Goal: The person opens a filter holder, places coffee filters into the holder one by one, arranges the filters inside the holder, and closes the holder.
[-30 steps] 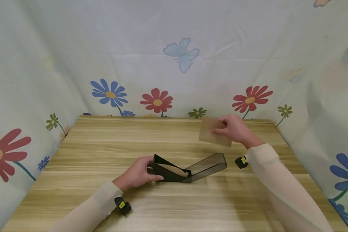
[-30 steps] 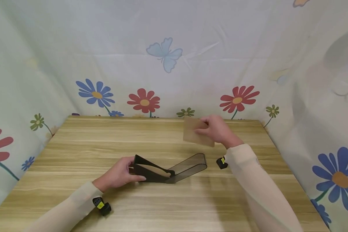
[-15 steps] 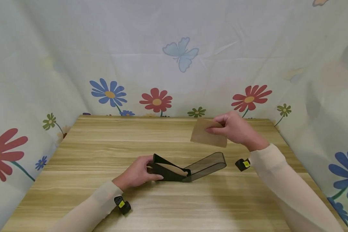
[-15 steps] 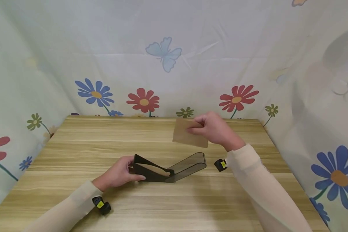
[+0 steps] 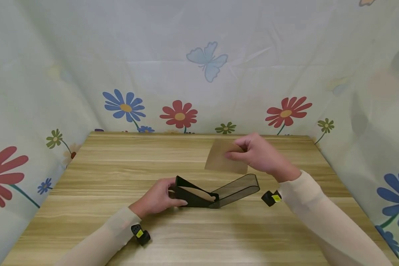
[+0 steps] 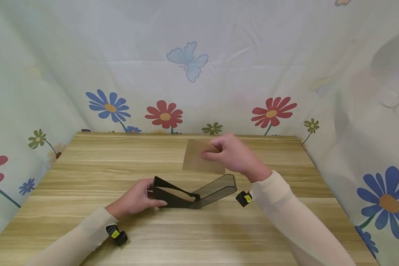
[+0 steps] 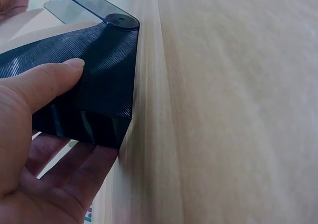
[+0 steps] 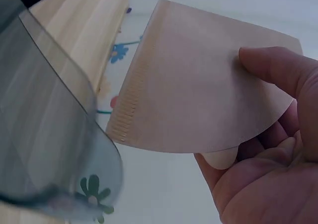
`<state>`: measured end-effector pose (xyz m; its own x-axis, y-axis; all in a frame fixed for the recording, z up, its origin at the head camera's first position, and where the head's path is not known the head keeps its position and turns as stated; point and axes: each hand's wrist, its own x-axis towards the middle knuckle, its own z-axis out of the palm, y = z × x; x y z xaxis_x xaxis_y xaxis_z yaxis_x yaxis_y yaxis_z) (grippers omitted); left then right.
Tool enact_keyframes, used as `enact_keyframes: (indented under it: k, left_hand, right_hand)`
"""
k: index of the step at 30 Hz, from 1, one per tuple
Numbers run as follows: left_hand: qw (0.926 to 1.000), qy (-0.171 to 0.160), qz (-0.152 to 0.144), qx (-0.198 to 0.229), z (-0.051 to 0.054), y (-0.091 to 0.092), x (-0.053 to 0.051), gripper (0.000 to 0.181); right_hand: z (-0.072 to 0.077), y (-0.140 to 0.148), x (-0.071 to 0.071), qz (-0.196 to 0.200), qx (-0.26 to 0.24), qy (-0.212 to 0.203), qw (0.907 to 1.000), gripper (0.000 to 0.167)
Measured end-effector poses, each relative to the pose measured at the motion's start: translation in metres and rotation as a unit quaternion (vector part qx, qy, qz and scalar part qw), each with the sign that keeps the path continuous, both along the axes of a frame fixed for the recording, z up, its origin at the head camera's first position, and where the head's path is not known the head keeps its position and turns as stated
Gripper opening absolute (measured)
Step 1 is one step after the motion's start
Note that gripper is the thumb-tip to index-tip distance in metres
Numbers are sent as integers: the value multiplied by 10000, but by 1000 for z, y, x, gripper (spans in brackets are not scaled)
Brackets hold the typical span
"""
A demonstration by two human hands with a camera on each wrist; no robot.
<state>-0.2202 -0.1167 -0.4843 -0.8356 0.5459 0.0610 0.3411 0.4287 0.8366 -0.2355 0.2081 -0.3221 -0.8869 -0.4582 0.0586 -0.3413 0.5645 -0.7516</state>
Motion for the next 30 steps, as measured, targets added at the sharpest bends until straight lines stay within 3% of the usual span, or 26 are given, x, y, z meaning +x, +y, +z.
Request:
enact_keyframes:
  k: [8,15,24,30]
  left_hand:
    - [10000,41,9,-50,-2,0,-1,37]
    - [10000,54,-18,17,-4,-1,-3,36]
    - [10000,39,25,-13,-4,0,-4,38]
    - [10000,2,18,56,-5,0,-4,40]
  right_hand:
    - [-9,-15,5,145,0,-142,9998,12]
    - [-19,-26,7,412,1,-59,9991,29]
    - [-31,-40,9,936,241,-68,9953,26]
    - [-38,-47,12,1171,338,-222,9923,35]
